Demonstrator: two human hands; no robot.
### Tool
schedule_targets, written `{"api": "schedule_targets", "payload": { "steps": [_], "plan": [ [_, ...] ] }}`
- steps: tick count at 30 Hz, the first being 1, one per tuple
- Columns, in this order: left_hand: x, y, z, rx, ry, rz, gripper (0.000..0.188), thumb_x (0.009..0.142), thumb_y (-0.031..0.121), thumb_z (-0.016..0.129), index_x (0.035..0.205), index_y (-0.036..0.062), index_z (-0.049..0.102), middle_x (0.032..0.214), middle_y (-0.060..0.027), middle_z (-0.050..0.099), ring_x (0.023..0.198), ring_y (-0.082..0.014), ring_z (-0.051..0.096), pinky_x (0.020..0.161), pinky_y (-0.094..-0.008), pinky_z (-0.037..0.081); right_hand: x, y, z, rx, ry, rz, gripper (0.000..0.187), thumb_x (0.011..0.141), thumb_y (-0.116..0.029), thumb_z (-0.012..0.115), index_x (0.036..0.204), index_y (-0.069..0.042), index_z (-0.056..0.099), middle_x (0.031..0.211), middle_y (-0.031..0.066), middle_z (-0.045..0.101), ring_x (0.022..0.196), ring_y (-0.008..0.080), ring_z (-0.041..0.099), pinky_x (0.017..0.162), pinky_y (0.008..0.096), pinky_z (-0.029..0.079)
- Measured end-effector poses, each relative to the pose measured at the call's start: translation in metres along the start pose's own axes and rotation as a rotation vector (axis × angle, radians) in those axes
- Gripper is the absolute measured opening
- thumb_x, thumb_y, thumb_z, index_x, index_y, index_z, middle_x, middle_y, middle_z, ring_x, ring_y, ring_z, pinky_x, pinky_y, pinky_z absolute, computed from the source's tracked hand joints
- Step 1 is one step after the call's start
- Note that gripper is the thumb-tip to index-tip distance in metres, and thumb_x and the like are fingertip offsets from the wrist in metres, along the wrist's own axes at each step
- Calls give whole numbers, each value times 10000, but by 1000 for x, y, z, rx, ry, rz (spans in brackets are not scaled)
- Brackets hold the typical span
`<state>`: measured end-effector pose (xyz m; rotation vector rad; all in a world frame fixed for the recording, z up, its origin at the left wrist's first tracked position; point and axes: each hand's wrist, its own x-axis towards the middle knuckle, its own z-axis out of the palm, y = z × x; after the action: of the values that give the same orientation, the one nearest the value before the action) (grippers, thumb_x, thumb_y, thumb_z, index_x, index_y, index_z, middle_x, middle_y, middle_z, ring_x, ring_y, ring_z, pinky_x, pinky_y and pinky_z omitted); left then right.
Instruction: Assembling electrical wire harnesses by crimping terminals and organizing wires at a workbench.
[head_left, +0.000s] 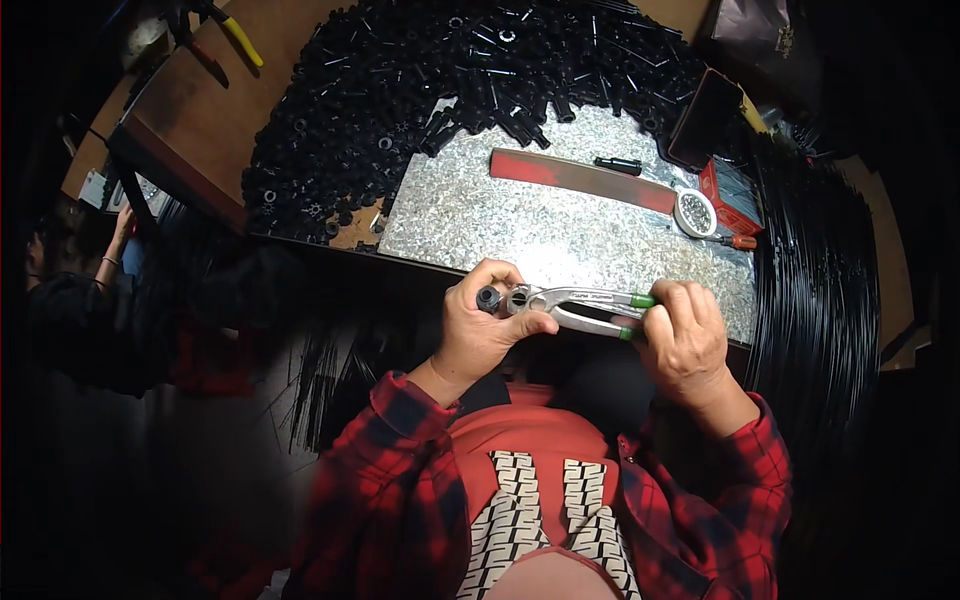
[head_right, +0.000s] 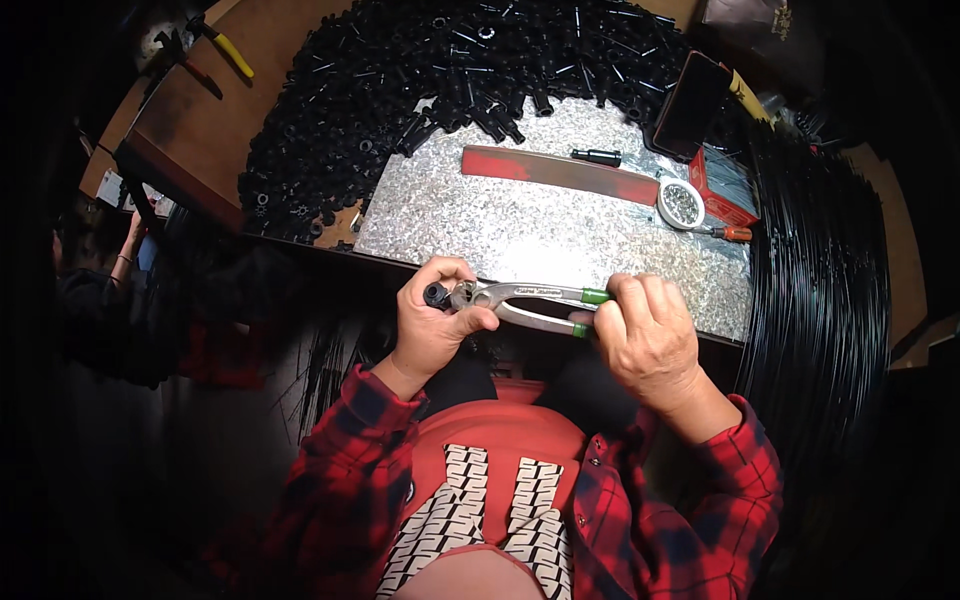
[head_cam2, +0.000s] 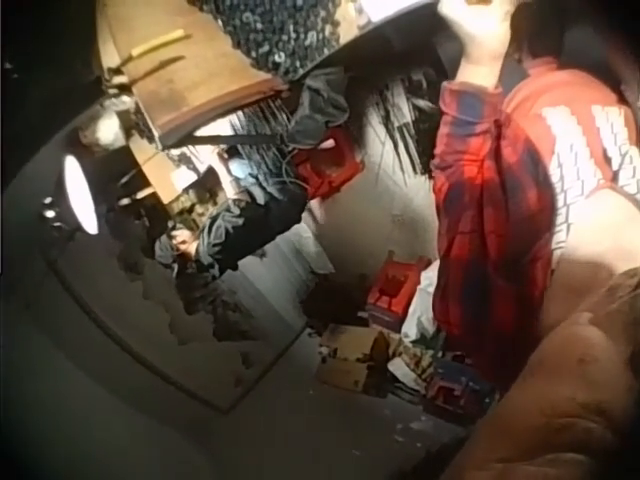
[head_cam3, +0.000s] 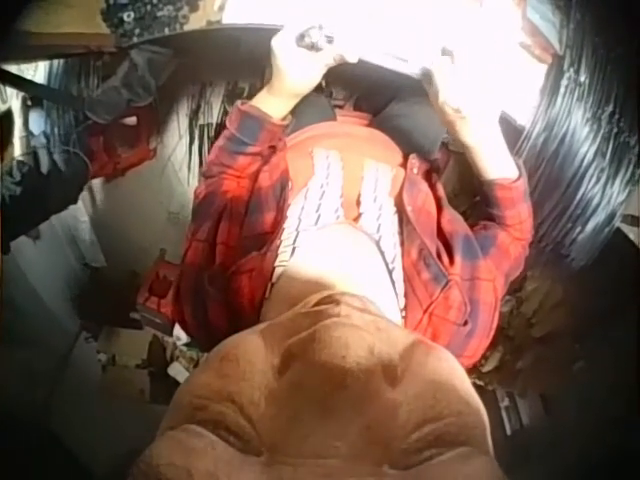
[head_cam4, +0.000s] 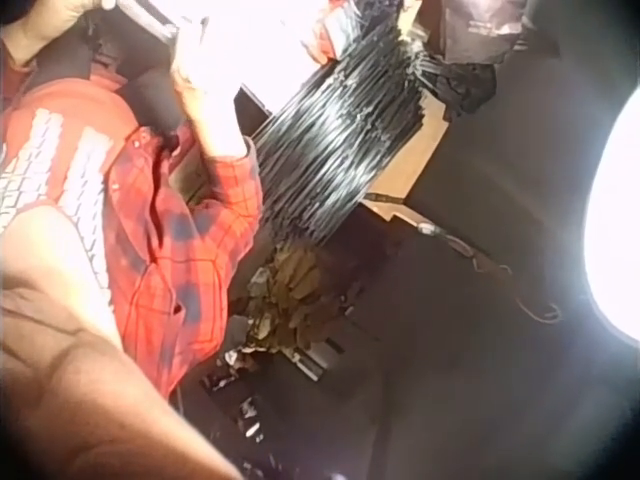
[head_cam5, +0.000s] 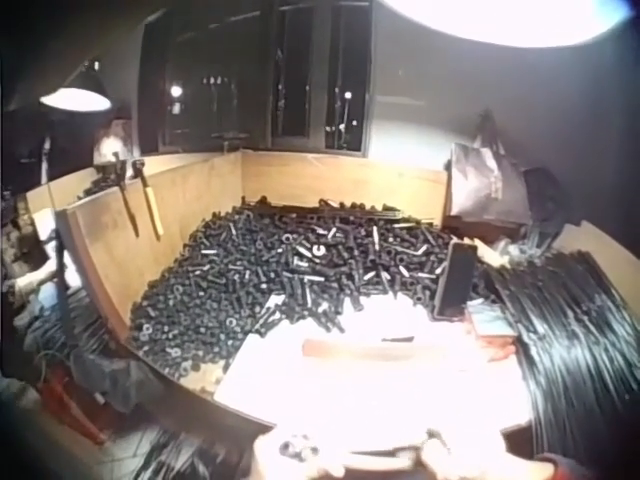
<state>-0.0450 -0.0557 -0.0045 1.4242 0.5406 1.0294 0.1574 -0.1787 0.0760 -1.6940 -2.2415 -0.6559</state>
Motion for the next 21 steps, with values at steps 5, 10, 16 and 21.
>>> {"api": "schedule_targets", "payload": {
  "steps": [5, 10, 16, 21],
  "plan": [
    [-6, 7, -16, -20, -201, -70, 674, 535, 441, 874, 955, 11, 569, 692, 69, 503, 635, -5, 447, 540, -166, 342, -17, -10, -8, 386, -221, 118, 252, 740, -121, 725, 836, -26, 511, 807, 138, 586, 675, 290, 585, 571, 343, 456],
    [-2, 10, -18, 45, -376, 60, 624, 467, 553, 824, 750, 35, 625, 615, 10, 556, 542, -72, 527, 487, -211, 383, -29, -15, -6, 1939, -1184, 863, 249, 858, -92, 682, 1008, -8, 502, 720, 71, 651, 565, 137, 631, 503, 255, 496],
    [3, 8, -21, 104, -291, 1, 600, 491, 526, 842, 757, 32, 633, 644, -3, 601, 579, -77, 563, 517, -220, 414, -17, -26, -23, 1023, -576, 420, 457, 784, -79, 732, 1128, 27, 451, 880, 164, 586, 755, 273, 619, 655, 359, 495],
    [10, 23, -26, 47, -322, 6, 687, 433, 550, 827, 832, 18, 652, 702, 4, 611, 629, -58, 553, 546, -202, 413, -34, -21, -2, 780, -423, 301, 271, 923, -205, 573, 1016, 50, 561, 868, 193, 623, 777, 344, 646, 688, 380, 523]
  ]
}}
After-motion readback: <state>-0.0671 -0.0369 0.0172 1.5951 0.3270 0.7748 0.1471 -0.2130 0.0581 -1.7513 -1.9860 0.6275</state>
